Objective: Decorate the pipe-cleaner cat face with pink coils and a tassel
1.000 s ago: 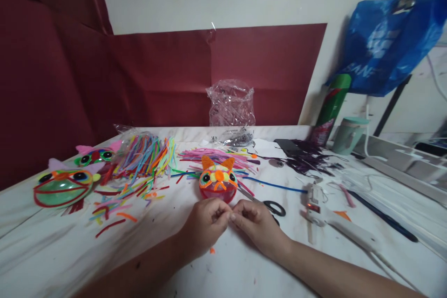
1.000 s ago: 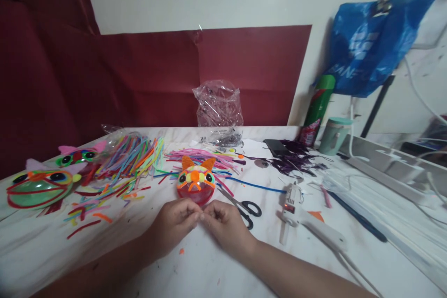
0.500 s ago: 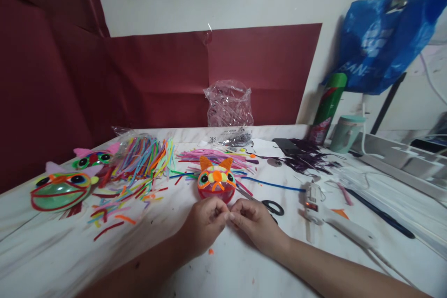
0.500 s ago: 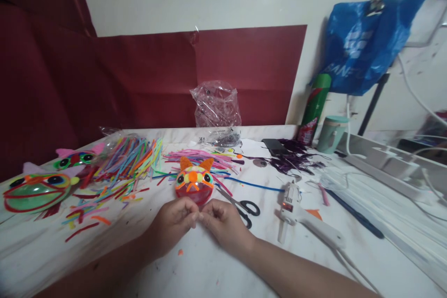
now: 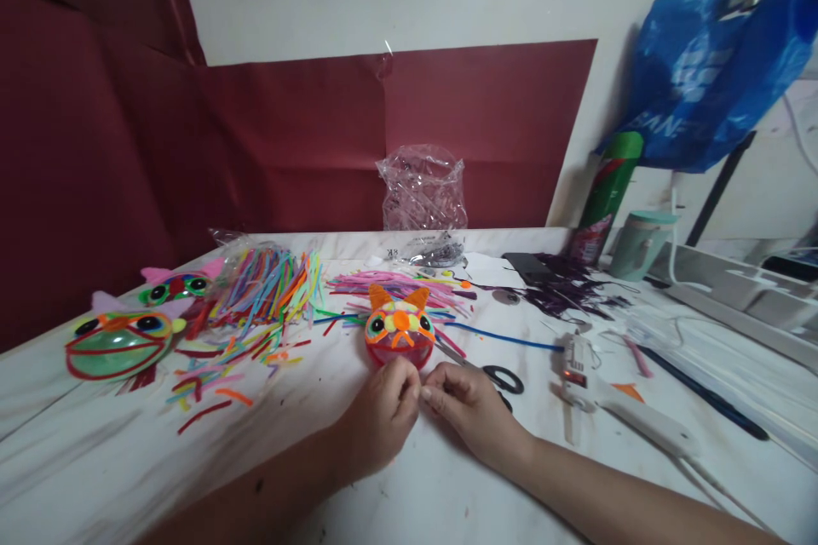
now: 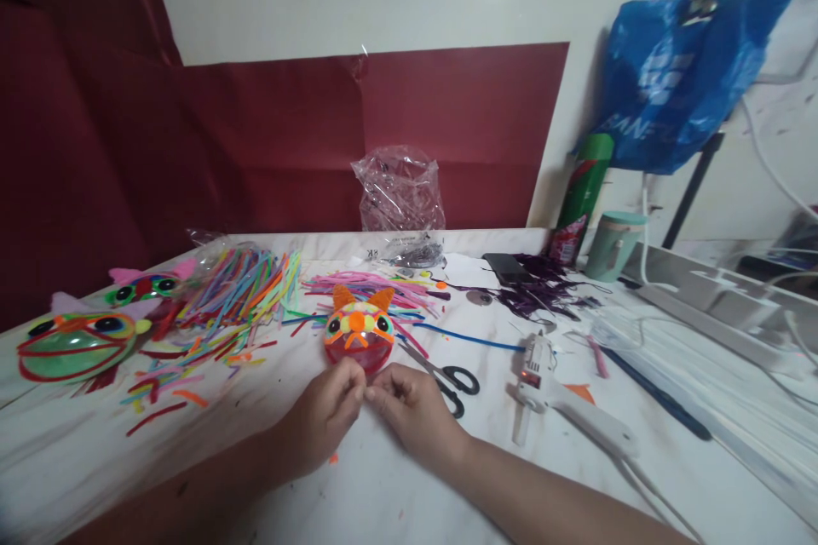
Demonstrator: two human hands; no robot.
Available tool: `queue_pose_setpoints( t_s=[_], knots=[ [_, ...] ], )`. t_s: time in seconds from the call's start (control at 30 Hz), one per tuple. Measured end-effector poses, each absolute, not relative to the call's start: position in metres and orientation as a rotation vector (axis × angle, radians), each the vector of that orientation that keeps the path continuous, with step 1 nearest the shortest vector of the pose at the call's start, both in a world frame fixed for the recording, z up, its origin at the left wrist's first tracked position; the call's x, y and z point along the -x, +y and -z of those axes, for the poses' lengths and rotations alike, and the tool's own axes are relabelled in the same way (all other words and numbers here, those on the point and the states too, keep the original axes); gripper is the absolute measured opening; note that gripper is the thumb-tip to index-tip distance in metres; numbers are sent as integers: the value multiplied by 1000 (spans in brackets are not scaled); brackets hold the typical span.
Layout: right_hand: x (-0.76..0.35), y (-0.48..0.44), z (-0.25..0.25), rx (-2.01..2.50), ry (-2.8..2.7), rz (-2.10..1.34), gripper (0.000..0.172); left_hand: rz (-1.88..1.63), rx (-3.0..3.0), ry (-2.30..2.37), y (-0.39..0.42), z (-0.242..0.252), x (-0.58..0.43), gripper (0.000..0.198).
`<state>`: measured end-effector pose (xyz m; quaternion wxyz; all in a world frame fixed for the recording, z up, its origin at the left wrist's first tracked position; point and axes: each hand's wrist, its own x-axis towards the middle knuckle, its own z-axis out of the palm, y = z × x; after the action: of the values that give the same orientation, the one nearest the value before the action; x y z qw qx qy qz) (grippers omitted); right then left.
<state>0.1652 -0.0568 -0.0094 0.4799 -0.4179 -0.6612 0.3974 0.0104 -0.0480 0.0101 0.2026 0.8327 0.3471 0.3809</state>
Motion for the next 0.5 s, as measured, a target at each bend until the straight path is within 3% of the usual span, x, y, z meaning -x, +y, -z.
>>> queue_pose_setpoints(
  t_s=[0.37,0.5],
  knots=[
    [-168,-49,3,1002,-1273,-1246,39,-1178,-2109,1065,-40,-17,3,29],
    [-168,-48,7,957,-1276,-1275,38,-1172,-2034,976,-41,-17,-1,10]
  ],
)
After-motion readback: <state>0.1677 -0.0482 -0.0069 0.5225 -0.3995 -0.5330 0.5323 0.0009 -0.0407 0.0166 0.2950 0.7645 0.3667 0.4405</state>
